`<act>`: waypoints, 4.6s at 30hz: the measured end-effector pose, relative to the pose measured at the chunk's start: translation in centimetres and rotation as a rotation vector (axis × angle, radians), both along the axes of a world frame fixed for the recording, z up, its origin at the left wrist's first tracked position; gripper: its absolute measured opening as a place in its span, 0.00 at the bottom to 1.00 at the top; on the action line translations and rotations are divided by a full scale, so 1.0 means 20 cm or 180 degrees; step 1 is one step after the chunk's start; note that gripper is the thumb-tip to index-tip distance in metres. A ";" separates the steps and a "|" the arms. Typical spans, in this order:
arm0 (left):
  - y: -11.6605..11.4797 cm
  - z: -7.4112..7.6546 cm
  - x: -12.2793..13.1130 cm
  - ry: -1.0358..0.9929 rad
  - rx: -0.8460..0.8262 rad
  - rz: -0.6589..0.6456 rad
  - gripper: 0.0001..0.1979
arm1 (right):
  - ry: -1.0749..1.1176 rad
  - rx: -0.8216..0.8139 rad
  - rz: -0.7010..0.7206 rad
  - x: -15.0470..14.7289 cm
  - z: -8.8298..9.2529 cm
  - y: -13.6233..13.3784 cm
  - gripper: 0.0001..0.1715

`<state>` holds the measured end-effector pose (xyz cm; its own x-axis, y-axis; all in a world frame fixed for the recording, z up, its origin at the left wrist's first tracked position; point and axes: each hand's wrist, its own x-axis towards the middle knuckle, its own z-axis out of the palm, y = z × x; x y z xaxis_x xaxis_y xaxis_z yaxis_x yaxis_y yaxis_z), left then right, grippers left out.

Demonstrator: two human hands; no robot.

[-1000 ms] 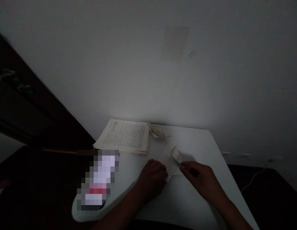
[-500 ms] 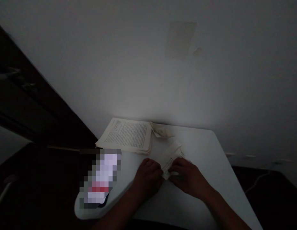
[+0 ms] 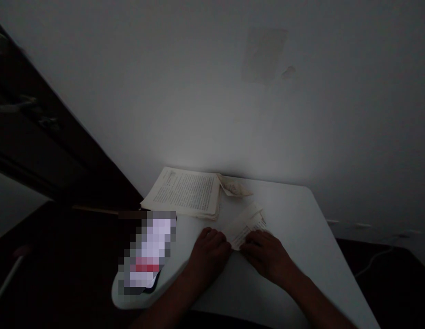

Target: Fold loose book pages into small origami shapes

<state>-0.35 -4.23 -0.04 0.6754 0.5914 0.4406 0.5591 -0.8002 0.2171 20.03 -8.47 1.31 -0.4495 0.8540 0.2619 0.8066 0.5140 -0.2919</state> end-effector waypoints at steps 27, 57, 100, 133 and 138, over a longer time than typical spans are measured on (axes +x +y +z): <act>-0.01 0.10 0.05 0.0329 -0.0953 0.0686 0.04 | -0.0016 -0.0792 -0.0793 -0.10 0.04 0.06 0.10; -0.02 0.06 0.01 -0.0002 -0.0790 0.1050 0.05 | -0.0102 -0.0758 -0.0954 -0.11 0.04 0.07 0.10; 0.05 0.15 0.03 0.0812 -0.1657 0.1034 0.10 | 0.0746 -0.1424 -0.1021 -0.07 0.10 0.09 0.04; 0.02 0.17 -0.04 0.0111 -0.1790 0.1219 0.08 | 0.1257 -0.0727 -0.1732 0.06 0.15 0.05 0.12; 0.01 0.14 -0.03 -0.0056 -0.1616 0.1284 0.08 | 0.0569 -0.0119 -0.1997 0.07 0.07 0.05 0.42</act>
<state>-1.01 -4.08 2.84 0.3520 0.9348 0.0483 0.7872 -0.3235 0.5250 21.37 -7.37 2.79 0.1851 0.9500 0.2514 0.8874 -0.0517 -0.4580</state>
